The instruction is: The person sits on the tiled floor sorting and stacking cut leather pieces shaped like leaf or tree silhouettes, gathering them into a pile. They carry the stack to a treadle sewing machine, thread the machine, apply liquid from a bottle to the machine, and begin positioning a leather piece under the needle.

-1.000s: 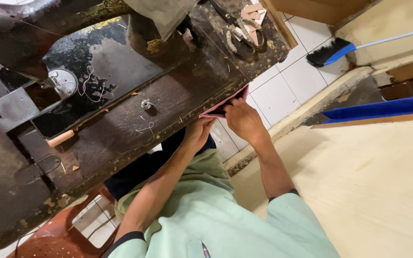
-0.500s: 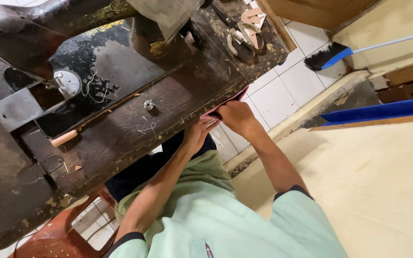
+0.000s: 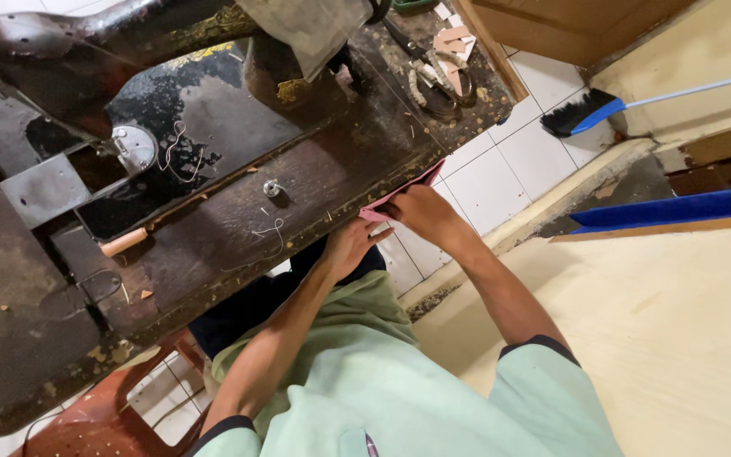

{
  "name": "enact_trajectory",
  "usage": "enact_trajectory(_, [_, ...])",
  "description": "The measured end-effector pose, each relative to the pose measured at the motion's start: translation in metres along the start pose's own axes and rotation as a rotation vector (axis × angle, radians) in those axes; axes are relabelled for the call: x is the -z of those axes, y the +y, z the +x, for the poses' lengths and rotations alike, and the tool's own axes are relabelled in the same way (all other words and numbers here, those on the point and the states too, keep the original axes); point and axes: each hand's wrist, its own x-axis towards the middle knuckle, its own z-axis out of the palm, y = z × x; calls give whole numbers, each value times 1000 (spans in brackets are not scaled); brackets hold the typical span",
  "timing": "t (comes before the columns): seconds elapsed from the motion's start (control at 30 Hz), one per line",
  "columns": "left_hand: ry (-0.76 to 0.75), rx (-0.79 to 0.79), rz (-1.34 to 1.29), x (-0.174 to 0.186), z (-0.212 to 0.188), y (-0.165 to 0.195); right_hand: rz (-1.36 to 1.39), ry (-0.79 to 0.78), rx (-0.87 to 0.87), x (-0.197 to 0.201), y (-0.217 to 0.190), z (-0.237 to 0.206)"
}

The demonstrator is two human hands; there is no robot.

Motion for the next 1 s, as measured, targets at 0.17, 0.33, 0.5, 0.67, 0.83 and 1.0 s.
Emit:
enact_trajectory(0.17, [-39, 7, 6, -5, -3, 1, 47, -20, -149, 3, -4, 0])
enact_trajectory(0.33, [34, 23, 16, 0, -4, -3, -43, -40, -326, 3, -9, -5])
enact_trajectory(0.5, [-23, -36, 216, 15, -16, -10, 131, -31, -334, 39, -14, -16])
enact_trajectory(0.67, [80, 45, 899, -9, -48, 3, 582, 166, -462, 63, -32, -24])
enact_trajectory(0.83, [61, -305, 1349, -81, -51, 39, 799, 226, -422, 56, -32, -23])
enact_trajectory(1.0, [191, -488, 1463, -123, -1, 53, 858, 245, -410, 44, -18, -24])
